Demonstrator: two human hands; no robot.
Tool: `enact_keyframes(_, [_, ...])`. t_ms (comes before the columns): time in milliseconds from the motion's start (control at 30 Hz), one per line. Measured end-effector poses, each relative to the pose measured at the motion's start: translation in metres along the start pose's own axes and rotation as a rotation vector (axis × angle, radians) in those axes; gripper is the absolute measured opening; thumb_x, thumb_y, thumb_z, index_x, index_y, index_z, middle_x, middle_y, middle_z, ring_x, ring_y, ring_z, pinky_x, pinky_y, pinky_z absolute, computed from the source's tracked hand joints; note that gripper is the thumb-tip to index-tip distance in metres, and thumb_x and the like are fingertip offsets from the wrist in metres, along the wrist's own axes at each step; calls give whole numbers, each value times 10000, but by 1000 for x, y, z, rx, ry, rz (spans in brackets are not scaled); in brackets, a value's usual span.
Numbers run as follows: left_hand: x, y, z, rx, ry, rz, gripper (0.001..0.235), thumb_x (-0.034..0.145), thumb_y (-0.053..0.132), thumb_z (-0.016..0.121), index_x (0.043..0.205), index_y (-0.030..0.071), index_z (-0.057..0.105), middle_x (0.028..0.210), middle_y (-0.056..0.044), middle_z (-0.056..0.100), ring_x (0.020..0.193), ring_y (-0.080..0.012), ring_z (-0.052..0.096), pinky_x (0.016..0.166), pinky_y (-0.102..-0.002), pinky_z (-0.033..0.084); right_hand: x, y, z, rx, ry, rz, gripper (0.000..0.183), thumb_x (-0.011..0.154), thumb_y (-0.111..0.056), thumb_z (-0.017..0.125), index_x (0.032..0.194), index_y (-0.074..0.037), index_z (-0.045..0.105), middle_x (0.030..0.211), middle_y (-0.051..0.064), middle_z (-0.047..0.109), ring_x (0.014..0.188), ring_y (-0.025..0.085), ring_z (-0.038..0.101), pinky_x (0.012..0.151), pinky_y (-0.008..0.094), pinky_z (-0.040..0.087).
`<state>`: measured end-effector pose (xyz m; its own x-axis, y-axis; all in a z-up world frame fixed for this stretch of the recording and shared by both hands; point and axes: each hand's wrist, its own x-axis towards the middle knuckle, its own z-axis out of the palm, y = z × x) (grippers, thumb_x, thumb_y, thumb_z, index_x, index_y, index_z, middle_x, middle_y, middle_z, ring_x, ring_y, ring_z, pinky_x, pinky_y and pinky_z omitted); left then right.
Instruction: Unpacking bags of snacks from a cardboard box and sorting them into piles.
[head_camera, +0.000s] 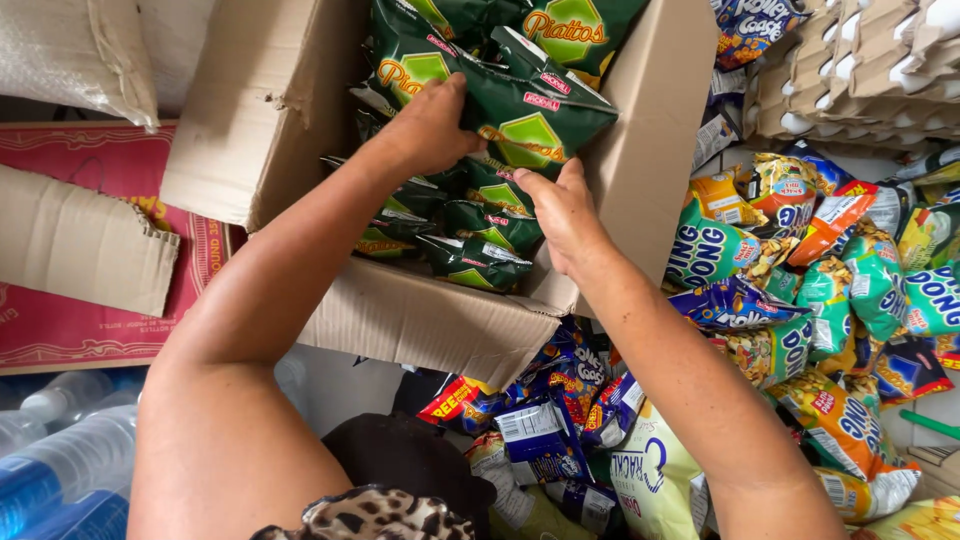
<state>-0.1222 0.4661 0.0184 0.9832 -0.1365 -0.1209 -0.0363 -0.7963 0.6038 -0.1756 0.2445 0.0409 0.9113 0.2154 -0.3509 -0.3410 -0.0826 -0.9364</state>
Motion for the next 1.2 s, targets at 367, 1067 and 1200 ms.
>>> enact_keyframes(367, [-6, 19, 15, -112, 196, 61, 741, 755, 310, 912, 1192, -109, 484, 1039, -313, 692, 1024, -452, 686, 909, -464, 538, 36, 39, -8, 278, 123, 55, 478, 1010, -314, 540, 1366, -12, 440, 1360, 146, 599, 1232, 206, 581, 1067, 374, 469])
enact_keyframes(1067, [-21, 30, -10, 74, 50, -37, 747, 885, 594, 780, 1085, -112, 643, 905, -293, 718, 890, -450, 709, 792, -503, 557, -29, -6, -21, 215, -61, 31, 797, 973, -352, 669, 1519, 44, 244, 1507, 216, 519, 1371, 249, 529, 1146, 396, 429])
enact_keyframes(1200, [-31, 51, -39, 247, -97, -37, 631, 975, 596, 696, 920, -31, 750, 870, -273, 715, 879, -467, 696, 814, -524, 553, -85, -42, -80, 246, -181, 6, 812, 993, -367, 652, 1583, -25, 211, 1620, 170, 397, 1432, 219, 456, 1170, 407, 386])
